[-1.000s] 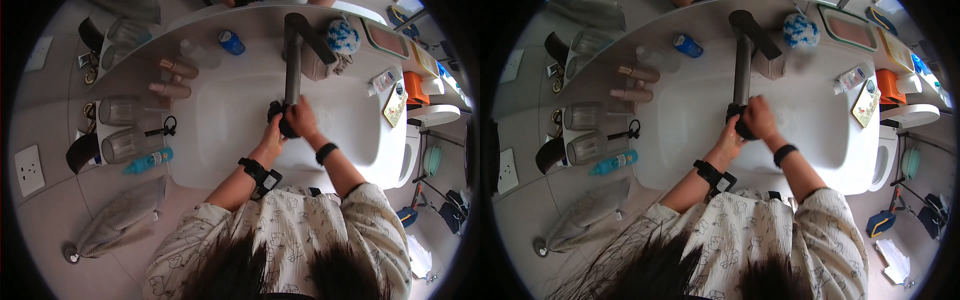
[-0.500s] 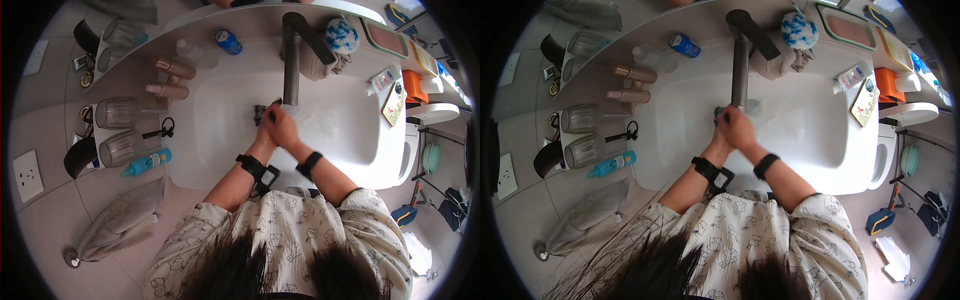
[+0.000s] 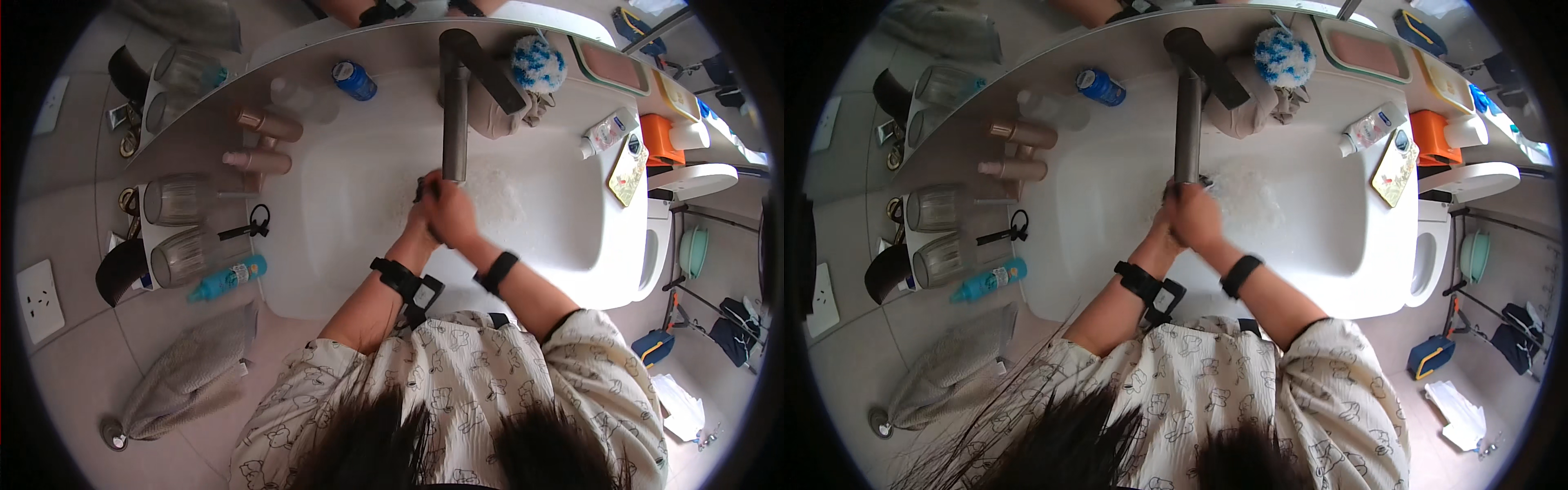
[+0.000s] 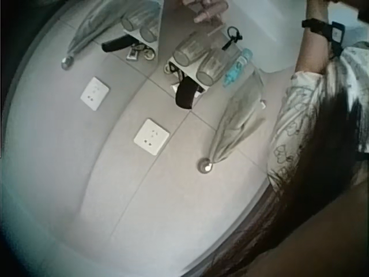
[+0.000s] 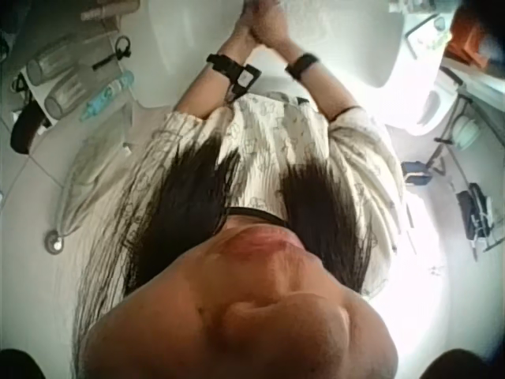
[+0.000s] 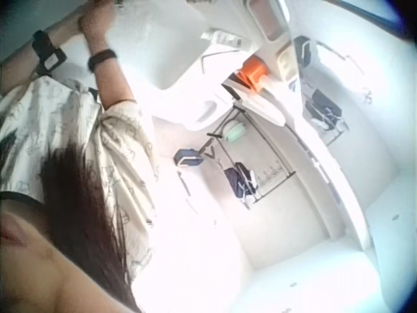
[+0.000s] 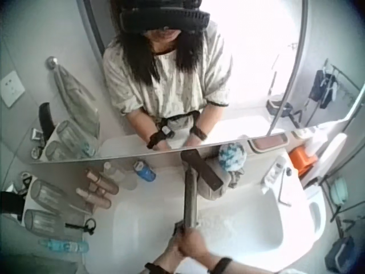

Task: The person washes undergarments in a sink, rubbing a bar of soap onto the clothing and scrubbing the items by hand.

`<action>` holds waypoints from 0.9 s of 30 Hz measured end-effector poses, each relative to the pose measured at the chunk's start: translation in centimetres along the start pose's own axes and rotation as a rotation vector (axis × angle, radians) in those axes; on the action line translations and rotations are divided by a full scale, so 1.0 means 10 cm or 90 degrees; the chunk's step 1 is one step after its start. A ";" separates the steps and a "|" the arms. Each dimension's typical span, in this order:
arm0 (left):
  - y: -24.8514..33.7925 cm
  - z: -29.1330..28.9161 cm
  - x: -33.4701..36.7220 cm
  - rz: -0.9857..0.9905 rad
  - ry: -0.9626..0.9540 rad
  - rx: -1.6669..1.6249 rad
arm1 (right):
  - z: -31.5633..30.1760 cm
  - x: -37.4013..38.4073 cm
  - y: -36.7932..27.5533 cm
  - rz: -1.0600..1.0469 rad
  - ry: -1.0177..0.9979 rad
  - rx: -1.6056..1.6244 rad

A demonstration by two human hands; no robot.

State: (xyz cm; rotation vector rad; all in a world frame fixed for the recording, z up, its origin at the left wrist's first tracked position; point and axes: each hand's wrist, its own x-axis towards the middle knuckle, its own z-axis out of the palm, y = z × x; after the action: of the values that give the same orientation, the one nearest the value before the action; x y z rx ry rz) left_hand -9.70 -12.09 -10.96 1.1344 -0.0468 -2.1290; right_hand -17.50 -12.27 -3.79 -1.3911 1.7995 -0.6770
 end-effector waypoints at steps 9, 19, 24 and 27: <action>0.17 -0.20 -0.29 -0.143 0.173 0.223 | -0.34 0.47 1.02 -0.043 0.235 -0.192; 0.48 -0.46 -0.24 0.017 -0.051 0.028 | 0.38 -0.37 -0.21 -0.095 -0.101 0.149; 0.01 0.09 -0.05 -0.019 0.048 -0.020 | 0.09 0.23 0.30 -0.039 0.091 0.047; -0.11 0.17 -0.15 0.025 -0.017 -0.040 | 0.08 0.17 0.22 0.055 -0.088 -0.075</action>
State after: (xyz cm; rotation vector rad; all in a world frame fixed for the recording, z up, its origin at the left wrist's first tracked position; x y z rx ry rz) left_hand -11.05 -10.85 -9.16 1.0605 -0.0140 -2.0959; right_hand -18.33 -13.26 -6.39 -1.3931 1.8024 -0.4258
